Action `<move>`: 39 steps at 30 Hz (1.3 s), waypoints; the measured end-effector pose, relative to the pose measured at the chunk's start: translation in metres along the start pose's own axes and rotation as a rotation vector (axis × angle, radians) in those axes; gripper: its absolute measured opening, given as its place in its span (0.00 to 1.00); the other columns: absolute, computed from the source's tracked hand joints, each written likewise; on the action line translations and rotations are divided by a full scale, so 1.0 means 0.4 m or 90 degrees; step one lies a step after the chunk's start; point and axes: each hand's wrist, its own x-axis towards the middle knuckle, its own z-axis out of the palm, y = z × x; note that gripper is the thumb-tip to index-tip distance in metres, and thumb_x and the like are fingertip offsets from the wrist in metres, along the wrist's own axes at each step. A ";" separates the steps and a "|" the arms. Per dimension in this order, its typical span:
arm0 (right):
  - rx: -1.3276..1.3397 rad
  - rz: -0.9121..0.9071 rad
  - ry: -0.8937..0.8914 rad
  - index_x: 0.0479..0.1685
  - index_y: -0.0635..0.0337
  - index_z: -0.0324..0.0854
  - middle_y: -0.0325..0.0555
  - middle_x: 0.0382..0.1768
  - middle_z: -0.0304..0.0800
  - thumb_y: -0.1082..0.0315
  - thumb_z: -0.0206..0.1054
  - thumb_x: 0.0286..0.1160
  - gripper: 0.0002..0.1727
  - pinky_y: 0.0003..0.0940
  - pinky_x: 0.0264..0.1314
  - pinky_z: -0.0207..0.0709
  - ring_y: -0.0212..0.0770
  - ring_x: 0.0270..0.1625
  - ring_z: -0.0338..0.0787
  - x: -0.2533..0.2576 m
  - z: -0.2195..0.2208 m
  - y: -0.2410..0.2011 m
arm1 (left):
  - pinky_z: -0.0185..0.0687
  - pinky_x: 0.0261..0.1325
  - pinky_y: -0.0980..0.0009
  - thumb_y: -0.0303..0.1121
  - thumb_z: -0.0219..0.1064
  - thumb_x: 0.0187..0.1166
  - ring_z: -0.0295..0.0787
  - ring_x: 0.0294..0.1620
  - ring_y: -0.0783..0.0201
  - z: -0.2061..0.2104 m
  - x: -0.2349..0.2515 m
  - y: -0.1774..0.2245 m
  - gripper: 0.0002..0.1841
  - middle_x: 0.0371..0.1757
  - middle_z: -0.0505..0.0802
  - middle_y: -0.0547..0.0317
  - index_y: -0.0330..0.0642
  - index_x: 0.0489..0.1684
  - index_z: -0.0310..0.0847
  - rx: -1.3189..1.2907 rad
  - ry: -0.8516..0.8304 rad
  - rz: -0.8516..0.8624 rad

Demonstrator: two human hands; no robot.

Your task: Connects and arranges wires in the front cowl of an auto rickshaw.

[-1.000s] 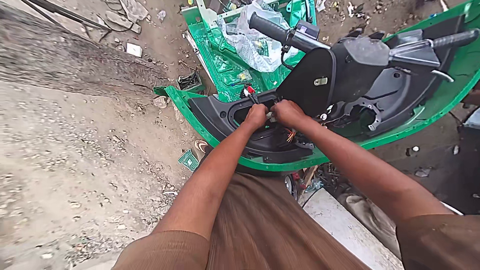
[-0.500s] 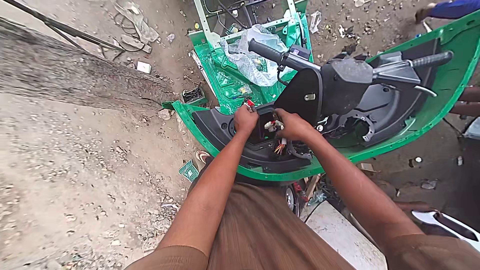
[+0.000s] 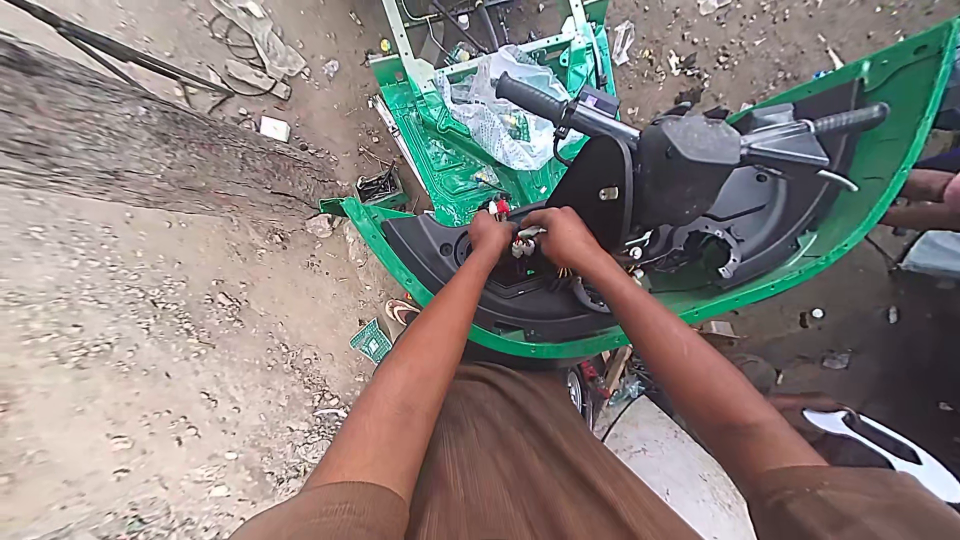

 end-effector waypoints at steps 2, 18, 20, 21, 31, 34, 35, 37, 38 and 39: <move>-0.002 -0.037 0.013 0.55 0.44 0.92 0.46 0.50 0.96 0.77 0.68 0.69 0.19 0.62 0.56 0.85 0.52 0.53 0.94 0.014 0.012 -0.018 | 0.82 0.61 0.38 0.39 0.79 0.67 0.87 0.59 0.40 0.009 -0.007 -0.031 0.27 0.55 0.89 0.34 0.30 0.59 0.78 -0.132 -0.012 -0.015; 0.651 -0.103 0.344 0.49 0.68 0.87 0.53 0.40 0.96 0.86 0.70 0.56 0.18 0.41 0.44 0.92 0.42 0.38 0.95 0.123 0.162 -0.001 | 0.87 0.53 0.49 0.27 0.65 0.79 0.88 0.54 0.44 -0.012 -0.086 -0.038 0.27 0.61 0.85 0.34 0.33 0.77 0.65 -0.495 -0.005 -0.162; 0.734 -0.088 0.409 0.45 0.69 0.87 0.52 0.38 0.96 0.86 0.69 0.52 0.17 0.38 0.43 0.92 0.41 0.38 0.95 0.153 0.210 0.048 | 0.88 0.54 0.49 0.24 0.70 0.73 0.88 0.55 0.44 -0.016 -0.104 -0.050 0.30 0.63 0.85 0.33 0.33 0.77 0.65 -0.476 -0.016 -0.158; 0.727 -0.083 0.429 0.43 0.69 0.87 0.52 0.39 0.96 0.86 0.68 0.53 0.16 0.38 0.46 0.91 0.42 0.40 0.95 0.163 0.230 0.076 | 0.89 0.53 0.49 0.24 0.71 0.72 0.89 0.55 0.44 -0.008 -0.107 -0.053 0.31 0.62 0.85 0.34 0.34 0.77 0.65 -0.455 -0.019 -0.149; 0.017 0.082 0.090 0.63 0.55 0.87 0.60 0.55 0.90 0.75 0.79 0.62 0.24 0.66 0.62 0.82 0.63 0.60 0.89 0.040 0.095 0.002 | 0.80 0.63 0.40 0.32 0.86 0.57 0.84 0.62 0.38 0.003 -0.106 -0.060 0.38 0.59 0.87 0.31 0.30 0.69 0.73 -0.309 0.058 -0.104; 0.002 0.031 0.037 0.52 0.57 0.88 0.56 0.48 0.92 0.74 0.80 0.59 0.19 0.64 0.59 0.83 0.58 0.54 0.91 0.042 0.101 0.031 | 0.81 0.63 0.37 0.29 0.89 0.46 0.84 0.64 0.38 0.041 -0.090 -0.069 0.45 0.61 0.87 0.32 0.33 0.71 0.71 -0.343 0.067 -0.104; 0.017 0.025 0.028 0.51 0.56 0.89 0.54 0.47 0.93 0.73 0.80 0.59 0.18 0.62 0.58 0.84 0.56 0.52 0.92 0.044 0.111 0.049 | 0.81 0.62 0.37 0.27 0.89 0.46 0.83 0.63 0.38 0.052 -0.091 -0.079 0.44 0.60 0.87 0.33 0.33 0.70 0.71 -0.360 0.061 -0.097; 0.060 0.032 0.033 0.50 0.55 0.90 0.53 0.43 0.94 0.74 0.79 0.60 0.16 0.62 0.53 0.84 0.55 0.47 0.93 0.045 0.111 0.077 | 0.81 0.62 0.39 0.29 0.89 0.50 0.85 0.61 0.40 0.052 -0.092 -0.079 0.38 0.57 0.88 0.34 0.33 0.65 0.75 -0.357 0.048 -0.074; 0.070 0.035 0.048 0.49 0.56 0.89 0.55 0.41 0.93 0.76 0.80 0.60 0.15 0.64 0.50 0.83 0.57 0.44 0.92 0.052 0.100 0.080 | 0.81 0.63 0.40 0.31 0.88 0.54 0.86 0.61 0.40 0.040 -0.088 -0.065 0.35 0.57 0.89 0.35 0.33 0.64 0.77 -0.330 0.044 -0.055; 0.075 0.042 0.066 0.48 0.57 0.90 0.57 0.42 0.93 0.77 0.80 0.60 0.15 0.65 0.50 0.83 0.58 0.45 0.92 0.054 0.094 0.076 | 0.80 0.64 0.39 0.32 0.87 0.57 0.86 0.61 0.39 0.028 -0.090 -0.054 0.33 0.56 0.90 0.35 0.33 0.63 0.78 -0.281 0.044 -0.033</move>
